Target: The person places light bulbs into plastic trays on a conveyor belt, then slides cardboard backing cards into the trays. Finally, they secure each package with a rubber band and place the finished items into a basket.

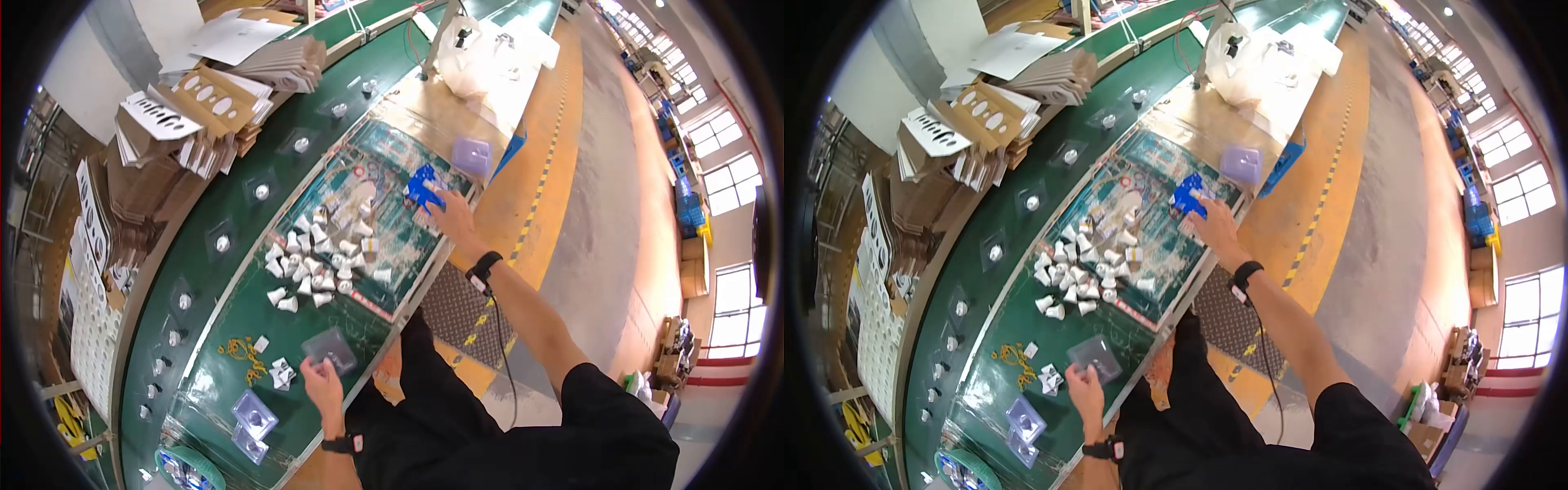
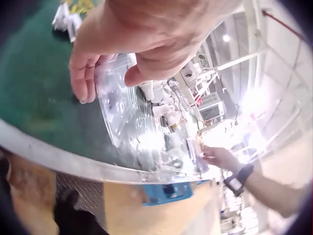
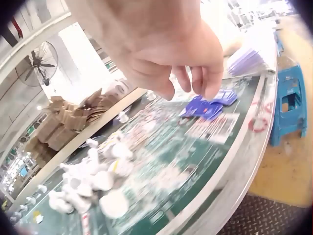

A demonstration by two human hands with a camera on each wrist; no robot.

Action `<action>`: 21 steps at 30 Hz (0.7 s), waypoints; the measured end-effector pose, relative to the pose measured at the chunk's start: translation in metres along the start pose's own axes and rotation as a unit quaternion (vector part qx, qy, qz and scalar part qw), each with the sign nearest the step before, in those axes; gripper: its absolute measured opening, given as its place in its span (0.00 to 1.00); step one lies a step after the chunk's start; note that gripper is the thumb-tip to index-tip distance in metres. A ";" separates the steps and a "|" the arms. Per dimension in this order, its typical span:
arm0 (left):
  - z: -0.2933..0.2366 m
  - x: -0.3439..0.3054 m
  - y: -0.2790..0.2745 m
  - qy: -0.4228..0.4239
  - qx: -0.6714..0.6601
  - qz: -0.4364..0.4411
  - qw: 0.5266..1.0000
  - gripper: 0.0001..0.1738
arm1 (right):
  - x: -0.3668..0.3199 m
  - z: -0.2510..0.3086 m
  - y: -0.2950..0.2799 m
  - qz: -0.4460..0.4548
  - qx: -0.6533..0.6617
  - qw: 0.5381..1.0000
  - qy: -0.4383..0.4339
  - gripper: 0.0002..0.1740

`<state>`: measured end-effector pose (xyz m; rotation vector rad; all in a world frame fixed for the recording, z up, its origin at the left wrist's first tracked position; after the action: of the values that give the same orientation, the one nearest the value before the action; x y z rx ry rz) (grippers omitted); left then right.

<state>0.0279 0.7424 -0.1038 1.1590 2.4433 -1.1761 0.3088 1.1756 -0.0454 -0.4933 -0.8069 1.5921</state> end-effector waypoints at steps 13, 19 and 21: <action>-0.215 -0.030 0.049 0.069 0.087 -0.142 0.984 0.33 | 0.106 -0.063 0.035 0.163 -0.037 0.975 0.149 0.46; -0.337 0.014 0.165 0.043 -0.260 0.091 0.960 0.36 | 0.089 -0.002 -0.010 0.214 0.162 0.961 0.074 0.32; -0.363 0.025 0.186 0.033 -0.390 0.125 0.912 0.33 | 0.067 0.056 -0.035 0.337 0.298 0.889 0.085 0.27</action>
<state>0.2006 1.0916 0.0183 1.1772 2.3299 -0.0414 0.2802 1.2302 0.0258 -0.4715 0.0478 2.2794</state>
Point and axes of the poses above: each hand's wrist, its own x-axis towards the middle knuckle, its own y-axis out of the palm, z = x × y, the point moved 7 cm from there along x, towards the middle knuckle, and after that the axes turned 11 degrees about x, right-handed, at the moved point
